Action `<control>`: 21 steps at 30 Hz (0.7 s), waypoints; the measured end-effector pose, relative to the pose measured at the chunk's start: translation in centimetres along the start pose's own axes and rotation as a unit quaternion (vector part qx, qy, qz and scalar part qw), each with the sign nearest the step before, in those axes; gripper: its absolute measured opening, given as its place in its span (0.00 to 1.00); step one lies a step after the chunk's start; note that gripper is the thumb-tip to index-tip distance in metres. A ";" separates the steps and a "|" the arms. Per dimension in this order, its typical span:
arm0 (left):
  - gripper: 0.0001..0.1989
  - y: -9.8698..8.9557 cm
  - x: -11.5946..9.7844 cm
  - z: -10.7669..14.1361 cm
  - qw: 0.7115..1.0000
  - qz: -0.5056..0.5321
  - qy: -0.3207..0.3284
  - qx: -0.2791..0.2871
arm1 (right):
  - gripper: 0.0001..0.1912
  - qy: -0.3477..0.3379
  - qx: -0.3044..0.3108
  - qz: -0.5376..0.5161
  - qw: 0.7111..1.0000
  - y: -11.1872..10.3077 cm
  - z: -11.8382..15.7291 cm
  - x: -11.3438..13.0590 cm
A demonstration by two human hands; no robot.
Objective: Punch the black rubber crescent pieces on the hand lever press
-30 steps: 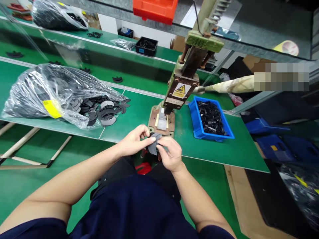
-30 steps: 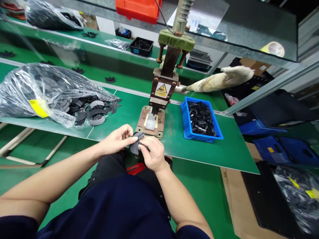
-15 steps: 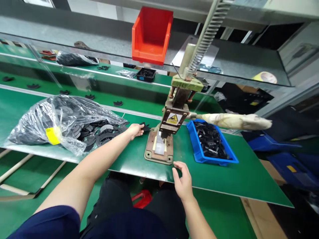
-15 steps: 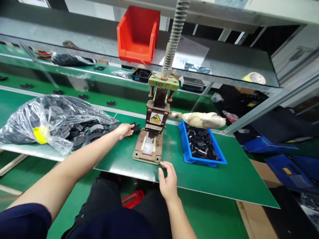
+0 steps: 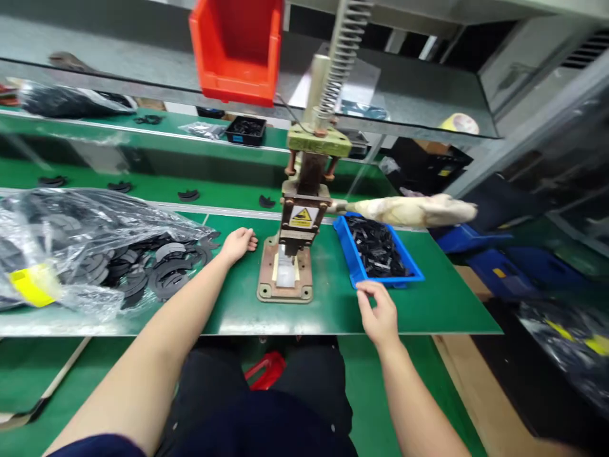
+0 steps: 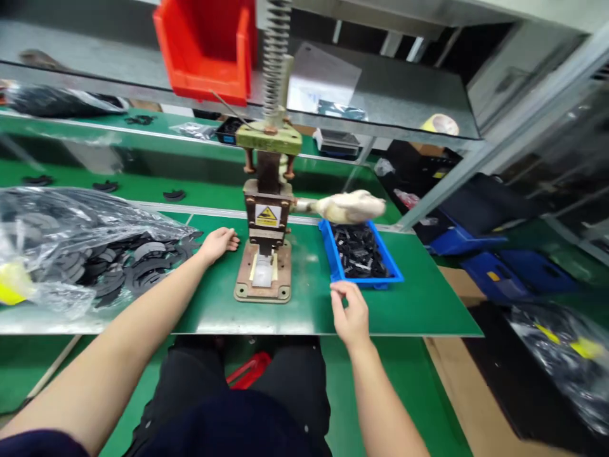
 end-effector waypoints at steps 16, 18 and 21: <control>0.26 -2.9 4.6 7.7 0.975 -0.100 0.184 0.067 | 0.23 0.244 0.271 0.244 0.899 1.7 -12.6 -8.9; 0.26 -2.8 4.5 7.6 0.975 -0.099 0.186 0.069 | 0.24 0.246 0.246 0.238 0.907 1.2 -12.6 -8.6; 0.26 -2.7 4.3 7.5 0.976 -0.083 0.192 0.068 | 0.23 0.216 0.165 0.214 0.938 -0.7 -12.5 -7.3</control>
Point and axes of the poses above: each hand's wrist, its own z-axis away from the middle knuckle, its own y-axis out of the palm, x = y × z, the point moved 5 cm from there along -z, towards the middle knuckle, and after that the axes turned 6 degrees about z, right-handed, at the moved point
